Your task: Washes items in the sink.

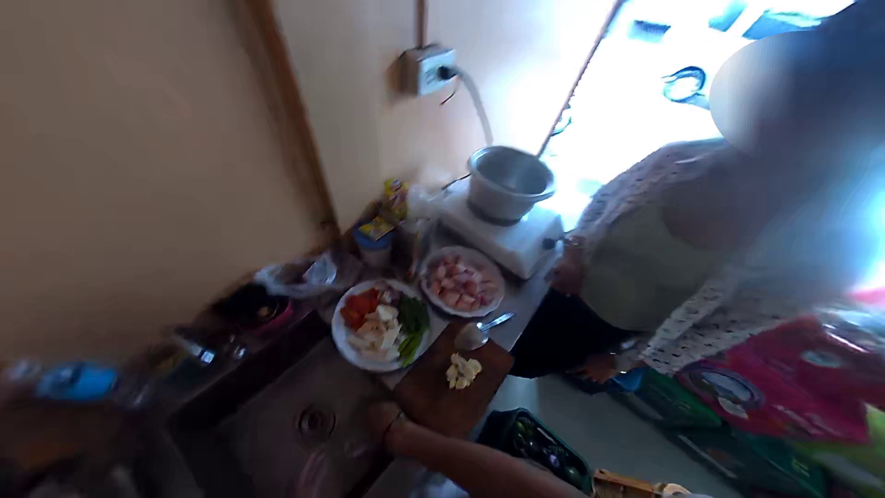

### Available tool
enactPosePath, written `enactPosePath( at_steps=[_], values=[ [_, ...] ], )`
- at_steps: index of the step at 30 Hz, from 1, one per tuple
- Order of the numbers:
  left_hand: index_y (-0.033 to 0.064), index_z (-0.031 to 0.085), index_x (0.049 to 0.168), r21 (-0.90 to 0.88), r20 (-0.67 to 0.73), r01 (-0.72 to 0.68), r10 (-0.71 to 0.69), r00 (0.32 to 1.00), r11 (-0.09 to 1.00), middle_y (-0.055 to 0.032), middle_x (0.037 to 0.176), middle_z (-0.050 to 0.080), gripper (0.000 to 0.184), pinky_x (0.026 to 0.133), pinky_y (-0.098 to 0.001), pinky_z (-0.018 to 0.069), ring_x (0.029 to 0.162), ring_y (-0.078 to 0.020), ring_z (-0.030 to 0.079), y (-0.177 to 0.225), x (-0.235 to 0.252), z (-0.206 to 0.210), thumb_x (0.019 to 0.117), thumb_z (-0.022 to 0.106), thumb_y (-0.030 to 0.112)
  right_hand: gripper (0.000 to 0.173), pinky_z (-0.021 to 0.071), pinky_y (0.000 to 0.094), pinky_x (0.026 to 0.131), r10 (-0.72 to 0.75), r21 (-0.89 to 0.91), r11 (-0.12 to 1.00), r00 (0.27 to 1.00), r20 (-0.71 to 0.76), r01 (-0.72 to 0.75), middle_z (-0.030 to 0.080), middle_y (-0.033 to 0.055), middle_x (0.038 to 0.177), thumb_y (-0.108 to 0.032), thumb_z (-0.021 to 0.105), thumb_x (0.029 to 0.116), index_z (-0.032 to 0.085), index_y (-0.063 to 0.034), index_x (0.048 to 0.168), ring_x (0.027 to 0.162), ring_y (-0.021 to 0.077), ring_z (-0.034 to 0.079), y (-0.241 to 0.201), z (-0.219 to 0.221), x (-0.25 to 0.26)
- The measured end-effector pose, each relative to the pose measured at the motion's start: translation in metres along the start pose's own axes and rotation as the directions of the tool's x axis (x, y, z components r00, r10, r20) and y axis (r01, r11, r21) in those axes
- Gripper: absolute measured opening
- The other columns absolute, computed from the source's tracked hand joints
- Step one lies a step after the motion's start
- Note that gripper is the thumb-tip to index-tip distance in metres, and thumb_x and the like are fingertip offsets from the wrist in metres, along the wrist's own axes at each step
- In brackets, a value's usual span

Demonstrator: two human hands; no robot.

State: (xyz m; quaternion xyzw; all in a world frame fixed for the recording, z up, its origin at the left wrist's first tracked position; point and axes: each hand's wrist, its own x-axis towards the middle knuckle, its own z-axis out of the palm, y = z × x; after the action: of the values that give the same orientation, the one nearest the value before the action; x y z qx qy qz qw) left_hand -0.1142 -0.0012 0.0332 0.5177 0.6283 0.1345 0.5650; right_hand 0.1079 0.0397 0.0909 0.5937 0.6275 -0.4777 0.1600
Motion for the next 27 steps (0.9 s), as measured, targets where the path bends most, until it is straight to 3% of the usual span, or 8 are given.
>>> enactPosePath(
  at_steps=[3,8,13,15,18,22,24,27],
  values=[
    [-0.0011,0.056,0.142,0.194,0.086,0.149,-0.169,0.982,0.970,-0.0252,0.141,0.059,0.043,0.114,-0.0536,0.0408,0.132,-0.0385,0.056,0.014,0.007,0.015,0.1072,0.054,0.025,0.037,0.0439,0.0657,0.107,0.170,-0.024,0.985,0.984,0.054,-0.168,0.057,0.0296,0.142,-0.014,0.057,0.1022,0.062,0.0061,0.133,0.133,0.0484,0.053,-0.011,0.009,0.003],
    [-0.0035,0.055,0.140,-0.011,-0.080,0.217,-0.217,0.973,0.976,-0.0269,0.135,0.060,0.038,0.106,-0.0515,0.0463,0.123,-0.0374,0.060,-0.009,0.019,0.000,0.1093,0.046,0.017,0.035,0.0248,0.0667,0.119,-0.003,-0.299,0.954,0.999,-0.054,-0.014,0.042,0.0298,0.155,-0.001,0.047,0.1027,0.060,0.0093,0.134,0.147,0.0478,0.034,-0.015,0.030,0.067],
    [-0.0038,0.054,0.141,0.041,-0.088,0.310,-0.306,0.948,0.950,-0.0266,0.136,0.060,0.040,0.106,-0.0516,0.0474,0.122,-0.0378,0.061,-0.003,0.027,-0.043,0.1090,0.048,0.019,0.044,0.0396,0.0589,0.114,0.269,-0.036,0.963,0.963,0.014,-0.269,0.048,0.0301,0.151,-0.011,0.048,0.1052,0.049,0.0099,0.144,0.141,0.0456,0.046,-0.010,0.035,0.095],
    [-0.0039,0.053,0.141,0.089,-0.202,0.254,-0.232,0.951,0.963,-0.0265,0.134,0.061,0.039,0.104,-0.0505,0.0495,0.120,-0.0367,0.063,0.013,0.030,-0.073,0.1074,0.050,0.016,0.042,0.0405,0.0626,0.111,0.114,-0.161,0.978,0.987,-0.115,-0.132,0.049,0.0280,0.150,-0.003,0.042,0.1064,0.050,0.0025,0.147,0.140,0.0462,0.048,-0.013,0.036,0.101],
    [-0.0051,0.057,0.135,0.121,-0.341,0.142,-0.093,0.935,0.983,-0.0244,0.130,0.064,0.035,0.103,-0.0462,0.0506,0.117,-0.0323,0.065,0.047,0.051,-0.118,0.1073,0.051,0.016,0.042,0.0219,0.0705,0.119,-0.096,-0.281,0.956,0.994,-0.050,0.078,0.042,0.0273,0.158,0.001,0.044,0.1043,0.056,-0.0009,0.145,0.150,0.0479,0.032,-0.012,0.040,0.104],
    [-0.0017,0.068,0.116,0.259,-0.475,0.028,0.102,0.874,0.965,-0.0197,0.103,0.071,0.031,0.090,-0.0515,0.0545,0.096,-0.0312,0.069,0.106,0.092,-0.162,0.1063,0.056,0.026,0.040,0.0402,0.0646,0.110,0.258,-0.333,0.931,0.918,0.300,-0.152,0.052,0.0329,0.145,-0.014,0.054,0.1032,0.057,0.0127,0.133,0.138,0.0480,0.048,-0.019,0.022,0.098],
    [0.0008,0.070,0.107,0.364,-0.497,0.027,0.169,0.851,0.931,-0.0194,0.094,0.071,0.030,0.083,-0.0576,0.0541,0.089,-0.0351,0.069,0.137,0.110,-0.172,0.1029,0.062,0.030,0.037,0.0430,0.0672,0.106,0.260,-0.344,0.926,0.922,0.285,-0.155,0.054,0.0314,0.143,-0.012,0.057,0.1012,0.060,0.0097,0.131,0.135,0.0488,0.051,-0.034,0.007,0.105],
    [0.0053,0.066,0.089,0.474,-0.536,0.047,0.246,0.807,0.879,-0.0193,0.079,0.065,0.045,0.065,-0.0605,0.0521,0.075,-0.0405,0.066,0.139,0.141,-0.164,0.0921,0.073,0.049,0.035,0.0458,0.0689,0.102,0.071,-0.203,0.978,0.988,0.138,-0.042,0.060,0.0265,0.139,-0.018,0.058,0.1015,0.065,-0.0027,0.132,0.130,0.0480,0.056,-0.065,-0.022,0.115]
  ],
)
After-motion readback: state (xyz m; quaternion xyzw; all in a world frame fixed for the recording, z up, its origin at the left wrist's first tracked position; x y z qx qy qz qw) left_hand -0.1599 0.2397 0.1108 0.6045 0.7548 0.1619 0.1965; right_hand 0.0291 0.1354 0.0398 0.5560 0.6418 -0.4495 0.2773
